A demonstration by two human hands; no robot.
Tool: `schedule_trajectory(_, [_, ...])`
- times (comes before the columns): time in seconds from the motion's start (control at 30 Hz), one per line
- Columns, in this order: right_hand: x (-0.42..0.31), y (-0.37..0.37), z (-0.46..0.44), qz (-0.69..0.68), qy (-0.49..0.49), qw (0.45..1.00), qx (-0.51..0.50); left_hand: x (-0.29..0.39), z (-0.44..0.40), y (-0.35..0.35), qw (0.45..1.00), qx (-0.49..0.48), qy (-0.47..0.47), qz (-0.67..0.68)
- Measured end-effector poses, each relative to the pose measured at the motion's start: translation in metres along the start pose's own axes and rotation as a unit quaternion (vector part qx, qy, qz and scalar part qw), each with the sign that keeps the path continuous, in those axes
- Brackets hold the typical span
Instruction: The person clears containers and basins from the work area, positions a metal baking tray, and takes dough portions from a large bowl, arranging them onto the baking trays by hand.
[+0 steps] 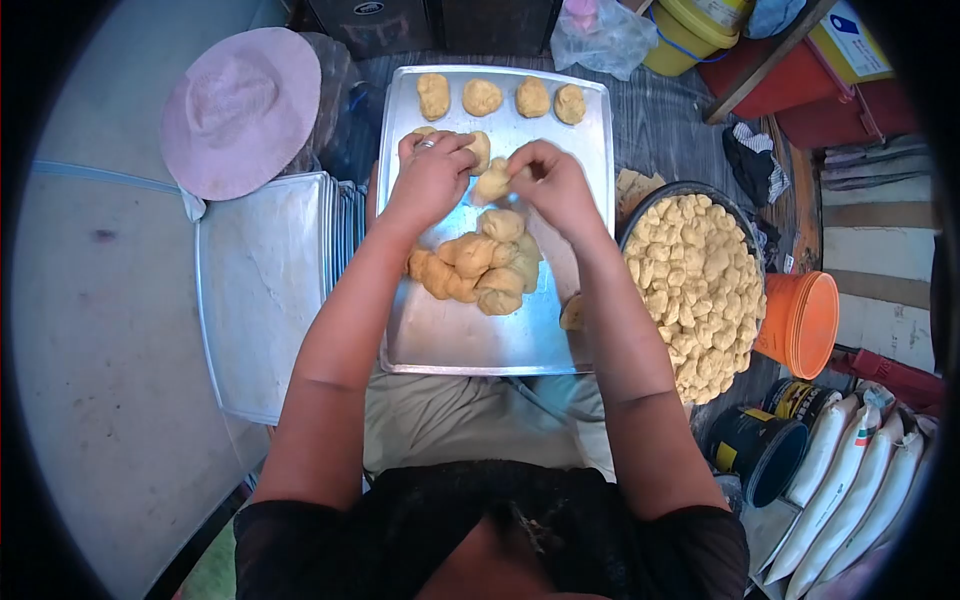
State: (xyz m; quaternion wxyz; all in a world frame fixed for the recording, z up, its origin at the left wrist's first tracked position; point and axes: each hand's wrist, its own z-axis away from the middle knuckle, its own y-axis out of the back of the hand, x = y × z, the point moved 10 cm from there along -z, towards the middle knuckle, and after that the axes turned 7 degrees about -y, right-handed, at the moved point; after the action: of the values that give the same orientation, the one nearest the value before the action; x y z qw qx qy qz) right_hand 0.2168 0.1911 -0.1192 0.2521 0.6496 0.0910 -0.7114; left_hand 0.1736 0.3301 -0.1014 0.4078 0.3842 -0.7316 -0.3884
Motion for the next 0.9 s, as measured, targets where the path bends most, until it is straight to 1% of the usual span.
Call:
schedule_trajectory(0.03, [0.007,0.009,-0.008,-0.027,-0.019,0.999,0.009,0.0,-0.001,0.001,1.0,0.001,0.005,0.005])
schedule_trajectory(0.13, [0.016,0.017,-0.021,0.125,0.005,0.989,0.077,0.003,-0.001,0.001,1.0,-0.009,0.022,0.012])
schedule_trajectory(0.2, [-0.016,0.025,-0.003,0.198,0.122,0.962,0.146,0.003,-0.005,0.002,0.999,-0.021,0.036,0.0])
schedule_trajectory(0.23, [-0.035,0.024,0.015,0.234,0.177,0.939,0.177,0.004,-0.007,0.006,0.999,0.001,0.035,-0.005])
schedule_trajectory(0.27, [-0.026,0.01,0.018,0.162,0.108,0.977,0.09,0.006,-0.01,0.009,0.999,0.024,0.036,-0.008])
schedule_trajectory(0.3, [-0.016,-0.011,0.022,0.171,0.098,0.98,0.035,0.008,-0.013,0.01,0.998,0.046,0.036,-0.009])
schedule_trajectory(0.37, [-0.021,-0.035,0.038,0.356,0.161,0.92,0.012,0.022,-0.023,0.006,0.998,0.061,-0.026,0.019])
schedule_trajectory(0.4, [-0.016,-0.027,0.036,0.322,0.141,0.936,0.027,0.028,-0.029,0.006,0.995,0.07,-0.059,0.031])
schedule_trajectory(0.47, [-0.004,-0.008,0.026,0.253,0.104,0.96,0.056,0.028,-0.042,-0.016,0.998,-0.031,-0.049,0.03])
schedule_trajectory(0.5, [0.005,0.01,0.021,0.177,0.057,0.979,0.086,0.03,-0.045,-0.027,0.995,-0.081,-0.043,0.029])
schedule_trajectory(0.57, [0.028,0.045,0.014,0.02,-0.037,0.989,0.142,0.037,-0.051,-0.026,0.997,-0.066,-0.02,-0.023])
schedule_trajectory(0.63, [0.034,0.08,0.004,0.019,-0.028,0.967,0.251,0.045,-0.053,-0.025,0.997,-0.055,-0.005,-0.054])
schedule_trajectory(0.7, [0.024,0.081,0.001,0.202,0.014,0.949,0.243,0.052,-0.053,-0.023,0.997,-0.05,-0.004,-0.064])
schedule_trajectory(0.77, [-0.001,0.069,0.006,0.353,0.078,0.903,0.232,0.045,-0.053,-0.029,0.998,-0.054,0.02,-0.037])
schedule_trajectory(0.8, [0.004,0.074,0.005,0.316,0.062,0.916,0.242,0.041,-0.05,-0.034,0.997,-0.058,0.035,-0.023])
schedule_trajectory(0.87, [0.017,0.081,0.004,0.24,0.028,0.935,0.258,0.039,-0.048,-0.045,0.998,-0.047,0.036,-0.03])
schedule_trajectory(0.9, [0.018,0.079,0.005,0.25,0.0,0.935,0.253,0.041,-0.05,-0.045,0.998,-0.041,0.035,-0.035])
